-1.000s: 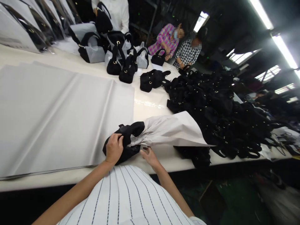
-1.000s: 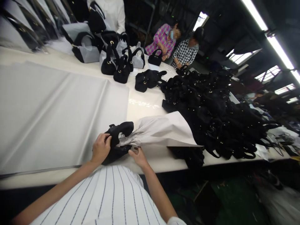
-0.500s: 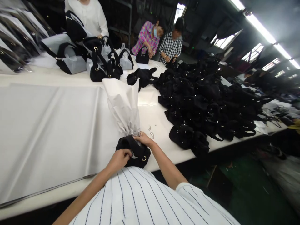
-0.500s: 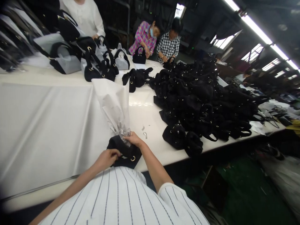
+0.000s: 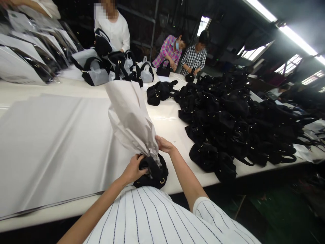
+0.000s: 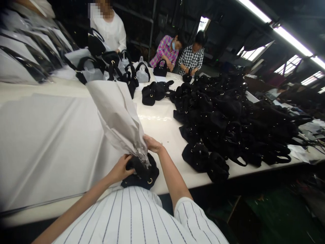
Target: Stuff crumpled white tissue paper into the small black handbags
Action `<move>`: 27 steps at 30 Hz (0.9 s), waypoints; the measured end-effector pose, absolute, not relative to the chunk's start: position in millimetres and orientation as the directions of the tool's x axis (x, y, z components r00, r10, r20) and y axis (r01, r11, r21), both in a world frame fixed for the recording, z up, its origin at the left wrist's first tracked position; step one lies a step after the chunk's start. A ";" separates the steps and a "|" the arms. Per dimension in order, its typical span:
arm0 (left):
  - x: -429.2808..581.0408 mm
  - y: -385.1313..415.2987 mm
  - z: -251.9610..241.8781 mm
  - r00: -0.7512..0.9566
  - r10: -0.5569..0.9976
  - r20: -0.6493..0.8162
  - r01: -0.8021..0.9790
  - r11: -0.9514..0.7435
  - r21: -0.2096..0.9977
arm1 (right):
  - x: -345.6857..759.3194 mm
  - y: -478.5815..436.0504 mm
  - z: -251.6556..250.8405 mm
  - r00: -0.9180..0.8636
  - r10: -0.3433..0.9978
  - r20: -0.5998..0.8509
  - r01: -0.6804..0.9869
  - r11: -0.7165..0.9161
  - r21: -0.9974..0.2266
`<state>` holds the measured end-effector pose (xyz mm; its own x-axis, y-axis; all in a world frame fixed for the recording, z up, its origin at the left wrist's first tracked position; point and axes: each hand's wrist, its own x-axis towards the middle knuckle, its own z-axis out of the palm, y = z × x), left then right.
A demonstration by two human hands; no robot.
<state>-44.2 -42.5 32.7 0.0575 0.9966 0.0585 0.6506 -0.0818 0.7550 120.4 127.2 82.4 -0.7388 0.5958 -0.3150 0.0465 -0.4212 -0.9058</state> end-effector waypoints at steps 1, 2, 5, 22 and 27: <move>-40.2 -42.2 34.1 0.055 0.997 0.062 0.672 -0.083 0.736 | 111.5 134.6 88.2 -0.728 0.619 -0.295 0.021 -0.411 -0.912; -36.5 -41.5 35.3 0.052 0.997 0.059 0.693 -0.079 0.717 | 101.0 140.7 95.4 -0.734 0.620 -0.276 0.024 -0.382 -0.924; -28.6 -37.9 36.5 0.020 0.998 0.051 0.742 -0.049 0.669 | 63.8 145.9 118.9 -0.860 0.445 -0.249 0.174 -0.202 -0.964; -59.5 -32.7 20.2 -0.362 0.930 -0.065 0.571 0.276 0.774 | 165.7 37.5 106.9 -0.308 0.839 -0.448 0.302 -0.360 -0.883; -52.2 -21.1 13.4 -0.412 0.905 -0.100 0.492 0.314 0.812 | 158.8 15.0 103.8 -0.409 0.829 -0.382 0.772 0.090 -0.630</move>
<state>-52.2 -21.1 13.4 -0.4125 0.9055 -0.1002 0.4924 0.3141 0.8117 158.8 15.0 103.8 -0.4088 0.8286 -0.3824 0.7715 0.0900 -0.6298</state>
